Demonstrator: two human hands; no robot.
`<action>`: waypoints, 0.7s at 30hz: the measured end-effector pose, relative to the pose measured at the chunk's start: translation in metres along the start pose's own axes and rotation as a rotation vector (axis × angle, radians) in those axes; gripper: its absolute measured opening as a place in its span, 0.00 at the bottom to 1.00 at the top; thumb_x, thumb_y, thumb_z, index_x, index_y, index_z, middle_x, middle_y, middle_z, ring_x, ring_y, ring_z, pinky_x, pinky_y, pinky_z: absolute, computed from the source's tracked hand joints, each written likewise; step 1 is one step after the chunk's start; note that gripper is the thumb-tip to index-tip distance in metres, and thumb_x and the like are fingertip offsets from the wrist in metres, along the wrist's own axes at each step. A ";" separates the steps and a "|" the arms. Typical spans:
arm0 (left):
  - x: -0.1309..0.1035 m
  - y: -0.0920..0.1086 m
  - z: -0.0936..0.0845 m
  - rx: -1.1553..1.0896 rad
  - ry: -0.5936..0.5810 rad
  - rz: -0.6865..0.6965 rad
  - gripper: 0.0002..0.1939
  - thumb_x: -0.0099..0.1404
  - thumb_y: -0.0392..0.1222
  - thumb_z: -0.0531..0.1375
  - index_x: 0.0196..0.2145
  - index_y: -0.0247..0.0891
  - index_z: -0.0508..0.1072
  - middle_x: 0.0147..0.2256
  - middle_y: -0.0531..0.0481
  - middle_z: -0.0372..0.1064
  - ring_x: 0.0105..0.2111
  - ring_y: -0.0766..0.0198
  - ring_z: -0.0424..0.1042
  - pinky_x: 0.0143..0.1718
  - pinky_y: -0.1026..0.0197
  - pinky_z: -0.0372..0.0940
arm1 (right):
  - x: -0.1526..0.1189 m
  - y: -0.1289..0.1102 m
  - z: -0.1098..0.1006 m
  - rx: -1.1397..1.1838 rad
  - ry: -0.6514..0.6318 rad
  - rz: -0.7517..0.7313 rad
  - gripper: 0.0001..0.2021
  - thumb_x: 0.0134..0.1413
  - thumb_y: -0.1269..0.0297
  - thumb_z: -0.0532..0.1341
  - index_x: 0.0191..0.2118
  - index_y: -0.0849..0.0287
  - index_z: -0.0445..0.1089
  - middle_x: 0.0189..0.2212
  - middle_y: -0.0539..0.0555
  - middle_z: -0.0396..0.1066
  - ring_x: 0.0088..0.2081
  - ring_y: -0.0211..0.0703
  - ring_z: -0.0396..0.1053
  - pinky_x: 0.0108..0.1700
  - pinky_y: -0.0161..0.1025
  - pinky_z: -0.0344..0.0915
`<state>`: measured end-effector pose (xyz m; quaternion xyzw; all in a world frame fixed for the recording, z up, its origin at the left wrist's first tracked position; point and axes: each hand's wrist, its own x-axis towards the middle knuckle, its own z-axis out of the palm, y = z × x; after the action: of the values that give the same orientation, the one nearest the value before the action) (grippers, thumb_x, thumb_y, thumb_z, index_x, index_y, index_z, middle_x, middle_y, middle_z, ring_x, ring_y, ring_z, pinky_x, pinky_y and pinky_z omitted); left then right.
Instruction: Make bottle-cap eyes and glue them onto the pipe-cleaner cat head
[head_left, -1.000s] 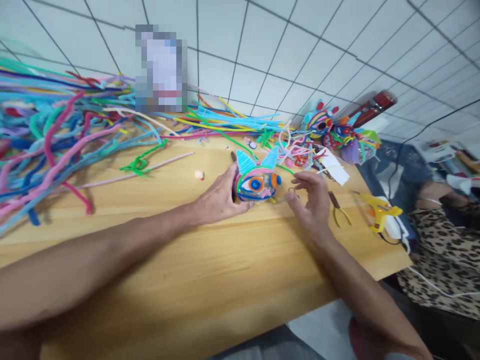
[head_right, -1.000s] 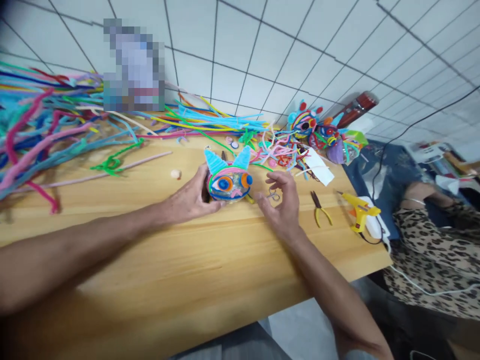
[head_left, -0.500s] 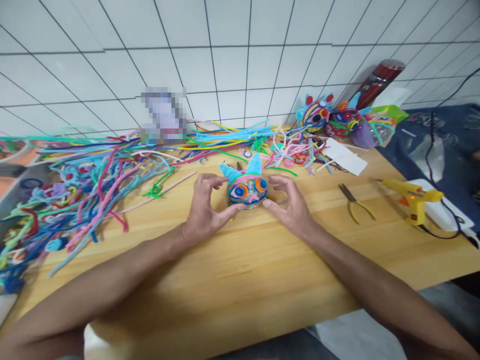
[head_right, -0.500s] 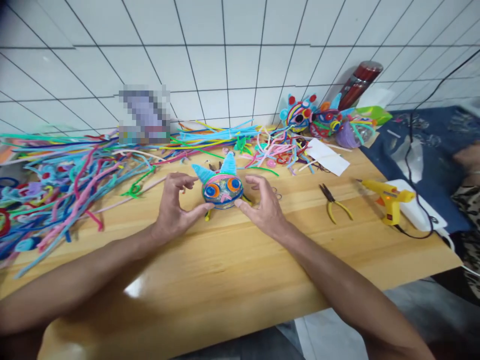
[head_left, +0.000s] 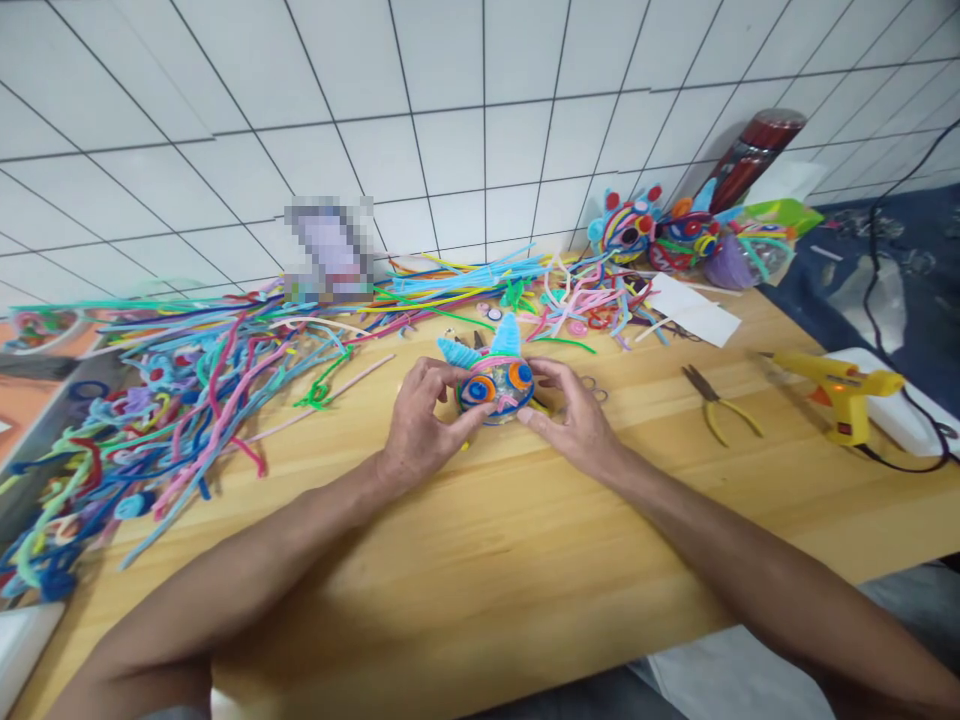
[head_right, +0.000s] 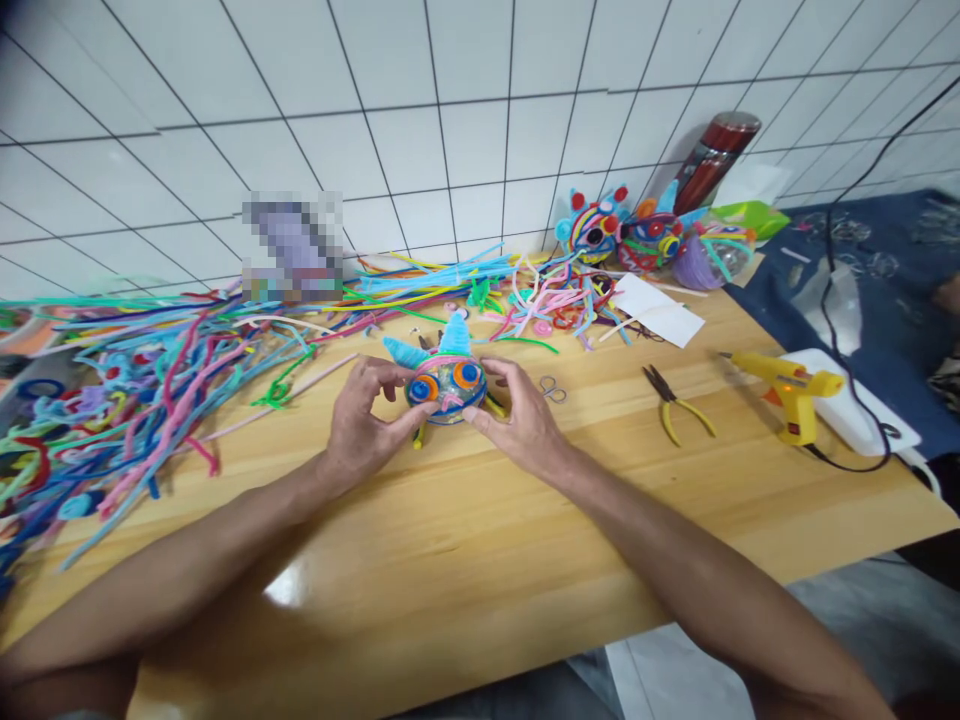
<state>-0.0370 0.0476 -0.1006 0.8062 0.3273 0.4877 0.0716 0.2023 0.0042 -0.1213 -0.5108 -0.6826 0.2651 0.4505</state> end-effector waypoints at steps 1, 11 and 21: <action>0.000 0.000 0.001 -0.012 -0.001 -0.003 0.16 0.68 0.47 0.73 0.45 0.42 0.72 0.37 0.52 0.73 0.33 0.63 0.69 0.34 0.59 0.66 | 0.000 0.000 0.000 0.005 -0.001 0.001 0.29 0.62 0.50 0.69 0.64 0.55 0.66 0.63 0.64 0.74 0.62 0.58 0.74 0.62 0.60 0.73; -0.003 -0.001 0.002 -0.095 -0.055 -0.065 0.12 0.70 0.40 0.68 0.50 0.44 0.74 0.39 0.50 0.73 0.35 0.62 0.70 0.38 0.56 0.71 | 0.000 0.001 0.002 0.016 -0.007 0.017 0.27 0.62 0.53 0.69 0.63 0.53 0.66 0.62 0.63 0.75 0.60 0.58 0.76 0.61 0.61 0.74; -0.004 -0.005 0.000 -0.144 -0.070 -0.032 0.17 0.70 0.37 0.67 0.55 0.44 0.76 0.40 0.50 0.72 0.35 0.65 0.71 0.37 0.59 0.71 | -0.002 0.003 0.004 0.029 -0.007 0.012 0.28 0.62 0.54 0.69 0.64 0.54 0.65 0.62 0.63 0.74 0.59 0.57 0.76 0.60 0.60 0.75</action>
<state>-0.0412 0.0490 -0.1060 0.8103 0.3016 0.4801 0.1486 0.2004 0.0039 -0.1260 -0.5073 -0.6773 0.2795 0.4537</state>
